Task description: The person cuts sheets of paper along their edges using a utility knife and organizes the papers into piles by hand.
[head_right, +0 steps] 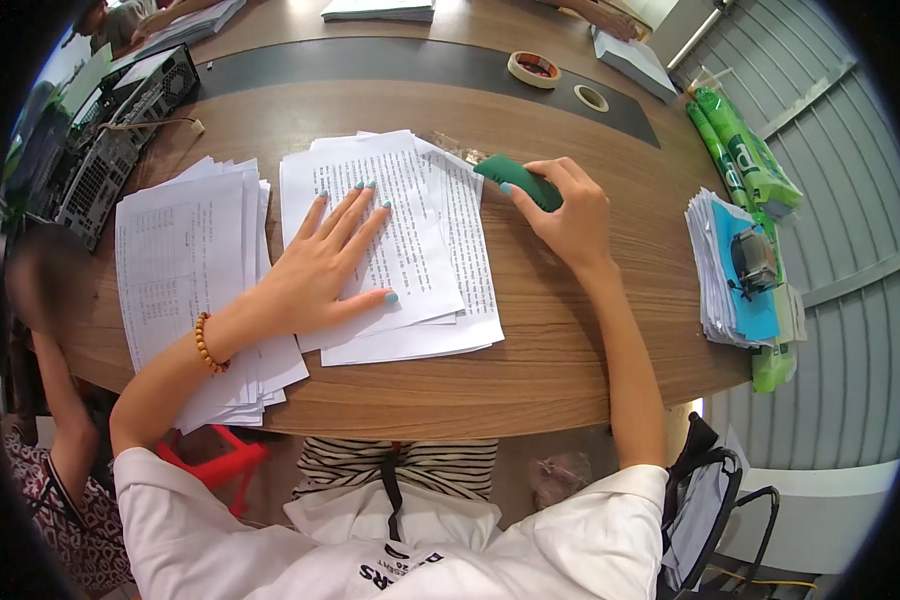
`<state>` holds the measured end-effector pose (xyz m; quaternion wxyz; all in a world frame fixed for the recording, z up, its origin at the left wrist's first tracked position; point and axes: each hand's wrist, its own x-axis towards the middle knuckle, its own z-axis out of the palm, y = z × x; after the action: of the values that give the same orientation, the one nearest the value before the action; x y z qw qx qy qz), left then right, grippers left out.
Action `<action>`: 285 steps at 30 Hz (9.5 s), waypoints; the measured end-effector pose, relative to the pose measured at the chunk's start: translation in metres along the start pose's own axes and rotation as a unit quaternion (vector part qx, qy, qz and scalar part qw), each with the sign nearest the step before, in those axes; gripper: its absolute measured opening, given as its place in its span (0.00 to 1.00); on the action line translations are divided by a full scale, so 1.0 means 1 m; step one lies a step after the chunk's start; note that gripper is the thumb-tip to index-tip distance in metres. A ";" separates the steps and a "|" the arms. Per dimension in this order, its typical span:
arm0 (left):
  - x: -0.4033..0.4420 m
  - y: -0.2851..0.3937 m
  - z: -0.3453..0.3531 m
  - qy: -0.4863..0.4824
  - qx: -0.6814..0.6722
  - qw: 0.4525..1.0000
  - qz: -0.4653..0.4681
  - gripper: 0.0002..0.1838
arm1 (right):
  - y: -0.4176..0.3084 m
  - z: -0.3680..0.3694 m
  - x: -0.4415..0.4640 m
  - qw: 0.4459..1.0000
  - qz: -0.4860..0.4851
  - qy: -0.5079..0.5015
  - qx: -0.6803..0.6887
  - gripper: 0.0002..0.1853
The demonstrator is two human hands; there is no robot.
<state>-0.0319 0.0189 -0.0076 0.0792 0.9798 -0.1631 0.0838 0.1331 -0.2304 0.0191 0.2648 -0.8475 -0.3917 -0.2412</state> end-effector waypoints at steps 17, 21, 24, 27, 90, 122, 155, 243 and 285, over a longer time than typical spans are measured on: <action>0.001 -0.006 0.001 -0.041 -0.029 0.999 0.017 0.48 | 0.004 -0.008 -0.003 0.999 0.043 -0.016 0.025 0.14; 0.001 -0.005 -0.002 -0.046 -0.031 0.998 0.018 0.44 | 0.003 -0.005 -0.004 0.999 0.030 -0.020 0.006 0.14; 0.001 -0.006 0.001 -0.035 -0.036 0.998 0.026 0.37 | 0.001 -0.006 -0.003 0.999 0.019 -0.025 0.008 0.14; 0.003 -0.006 0.000 -0.035 -0.042 0.998 0.017 0.31 | 0.003 -0.010 -0.003 1.000 0.000 -0.020 -0.008 0.13; -0.211 0.006 -0.093 0.076 -0.157 0.812 -0.558 0.18 | 0.019 0.020 0.001 0.998 -0.020 0.052 -0.037 0.13; 0.036 0.084 -0.055 0.056 0.253 0.966 -0.021 0.13 | 0.020 0.019 0.001 0.996 0.001 0.061 -0.064 0.14; 0.045 -0.038 0.018 0.051 -0.011 0.999 0.011 0.26 | -0.094 -0.093 -0.112 0.994 0.084 -0.064 -0.029 0.15; 0.044 -0.032 0.021 0.067 0.048 0.996 -0.021 0.30 | -0.001 0.009 -0.006 0.995 0.015 -0.010 -0.098 0.15; 0.045 -0.036 0.008 0.050 -0.044 0.998 0.005 0.28 | 0.021 0.004 -0.003 0.999 0.040 -0.010 -0.011 0.14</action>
<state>0.0234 0.0374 -0.0110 0.1301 0.9691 -0.1678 0.1258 0.1487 -0.2411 0.0088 0.2608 -0.8679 -0.3571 -0.2263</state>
